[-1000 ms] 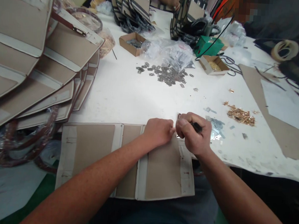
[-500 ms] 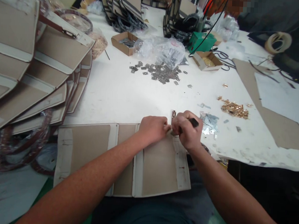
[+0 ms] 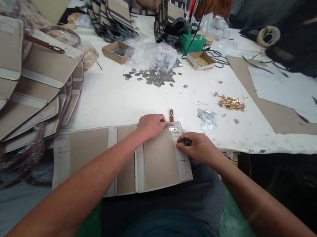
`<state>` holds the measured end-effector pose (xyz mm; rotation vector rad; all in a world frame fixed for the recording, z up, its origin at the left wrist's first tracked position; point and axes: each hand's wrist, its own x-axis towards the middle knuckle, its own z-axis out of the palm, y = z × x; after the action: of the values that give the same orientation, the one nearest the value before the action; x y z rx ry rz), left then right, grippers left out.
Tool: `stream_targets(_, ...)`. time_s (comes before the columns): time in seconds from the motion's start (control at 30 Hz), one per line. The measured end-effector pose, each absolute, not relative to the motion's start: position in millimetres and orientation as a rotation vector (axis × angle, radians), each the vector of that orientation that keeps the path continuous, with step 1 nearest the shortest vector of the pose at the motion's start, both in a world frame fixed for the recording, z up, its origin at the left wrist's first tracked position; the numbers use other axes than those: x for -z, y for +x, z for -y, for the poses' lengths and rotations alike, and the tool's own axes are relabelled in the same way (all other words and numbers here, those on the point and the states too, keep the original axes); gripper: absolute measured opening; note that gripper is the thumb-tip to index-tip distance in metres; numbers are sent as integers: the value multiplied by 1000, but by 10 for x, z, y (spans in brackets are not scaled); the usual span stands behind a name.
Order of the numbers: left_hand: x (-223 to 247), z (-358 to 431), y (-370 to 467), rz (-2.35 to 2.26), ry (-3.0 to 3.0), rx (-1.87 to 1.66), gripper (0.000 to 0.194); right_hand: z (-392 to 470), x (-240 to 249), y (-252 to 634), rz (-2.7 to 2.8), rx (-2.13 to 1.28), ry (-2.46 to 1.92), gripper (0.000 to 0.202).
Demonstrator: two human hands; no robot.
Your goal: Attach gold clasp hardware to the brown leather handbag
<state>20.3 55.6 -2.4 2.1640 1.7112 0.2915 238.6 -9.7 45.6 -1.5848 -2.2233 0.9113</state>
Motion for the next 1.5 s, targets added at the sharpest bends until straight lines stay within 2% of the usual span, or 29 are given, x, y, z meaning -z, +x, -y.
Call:
stream_targets(0.13, -24, -514, 243, -1710, 2234, -350, 35, 192, -203, 2454, 2258, -753, -1597, 12)
stream_targets(0.23, -95, -230, 275, -1666, 2421, -637, 26, 177, -167, 2435, 2259, -771, -1598, 10)
stream_targets(0.3, -102, 92, 304, -1507, 2517, -766, 31, 161, -177, 2437, 2263, -812, -1587, 10)
stream_targets(0.37, -54, 454, 342, -1278, 2568, -721, 49, 149, -178, 2451, 2274, -815, -1574, 11)
stream_targets(0.47, 77, 882, 401, -1139, 2632, -501, 108, 132, -163, 2473, 2313, -795, -1565, 14)
stream_targets(0.53, 144, 1016, 423, -1157, 2670, -369, 125, 124, -160, 2479, 2340, -790, -1571, 14)
stream_targets(0.8, 5, 956, 352, -1135, 2622, -156, 101, 274, -214, 2490, 2394, -737, -1538, 23)
stream_targets(1.0, 20, 892, 354, -1073, 2627, -146, 101, 441, -86, 2600, 2225, -781, -1577, 30)
stream_targets(1.23, 141, 891, 359, -1055, 2653, -180, 102, 454, -11, 2524, 1931, -812, -1706, 4)
stream_targets(1.5, 208, 892, 333, -1065, 2683, -190, 107, 451, -1, 2417, 1820, -938, -1775, 5)
